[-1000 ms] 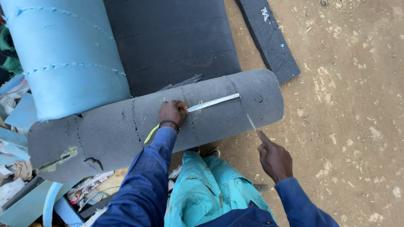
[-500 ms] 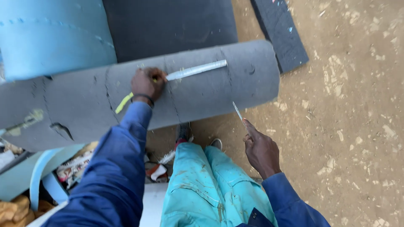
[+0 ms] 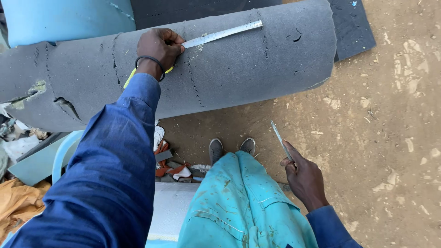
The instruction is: The person uses a metal ruler and a knife to cut a large roll of dark gray foam. They repeatedly measure sections of the foam with the ruler and score the surface with the knife to create straight cuts.
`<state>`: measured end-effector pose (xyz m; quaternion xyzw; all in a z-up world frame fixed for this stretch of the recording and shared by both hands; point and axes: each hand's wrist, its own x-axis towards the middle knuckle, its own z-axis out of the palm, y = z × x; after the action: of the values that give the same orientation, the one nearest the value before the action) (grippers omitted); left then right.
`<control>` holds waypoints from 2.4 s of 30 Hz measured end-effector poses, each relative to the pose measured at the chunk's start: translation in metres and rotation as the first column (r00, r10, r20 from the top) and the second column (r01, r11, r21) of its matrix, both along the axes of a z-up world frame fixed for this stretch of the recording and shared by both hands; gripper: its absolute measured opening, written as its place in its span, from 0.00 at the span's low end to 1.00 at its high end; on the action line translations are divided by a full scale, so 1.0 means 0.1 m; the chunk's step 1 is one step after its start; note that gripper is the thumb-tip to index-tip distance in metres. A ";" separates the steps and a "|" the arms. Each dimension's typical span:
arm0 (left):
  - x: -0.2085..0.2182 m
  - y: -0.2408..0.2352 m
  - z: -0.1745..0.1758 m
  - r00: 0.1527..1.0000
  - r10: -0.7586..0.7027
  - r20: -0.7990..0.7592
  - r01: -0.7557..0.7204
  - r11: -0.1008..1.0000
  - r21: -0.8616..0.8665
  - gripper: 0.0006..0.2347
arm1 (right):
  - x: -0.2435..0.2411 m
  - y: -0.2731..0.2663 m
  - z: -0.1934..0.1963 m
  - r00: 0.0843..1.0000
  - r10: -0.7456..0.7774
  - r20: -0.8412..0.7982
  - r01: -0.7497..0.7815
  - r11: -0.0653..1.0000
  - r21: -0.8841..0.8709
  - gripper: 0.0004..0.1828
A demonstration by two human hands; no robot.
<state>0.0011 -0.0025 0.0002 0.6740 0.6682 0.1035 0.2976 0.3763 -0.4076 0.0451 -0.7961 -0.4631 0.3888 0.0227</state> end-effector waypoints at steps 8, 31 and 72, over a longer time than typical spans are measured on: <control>0.01 -0.10 -0.01 1.000 -0.012 0.023 0.010 0.996 0.085 0.04 | -0.03 0.05 -0.44 0.998 -0.036 -0.042 0.040 0.993 0.107 0.38; 0.00 -1.36 -0.38 0.995 -0.063 0.083 0.018 0.890 0.456 0.02 | -0.50 -0.41 -0.85 0.970 -0.208 0.122 0.188 0.970 0.157 0.46; -0.07 -1.46 -0.69 0.972 -0.108 0.210 0.000 0.890 0.456 0.05 | -0.82 0.33 -0.78 0.930 -0.294 0.219 0.096 0.770 0.630 0.08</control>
<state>-0.0058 -0.1486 -0.0691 0.7266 0.5676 0.3251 0.2103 0.2942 -0.3749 -0.0325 -0.8402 -0.4750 0.0865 0.2469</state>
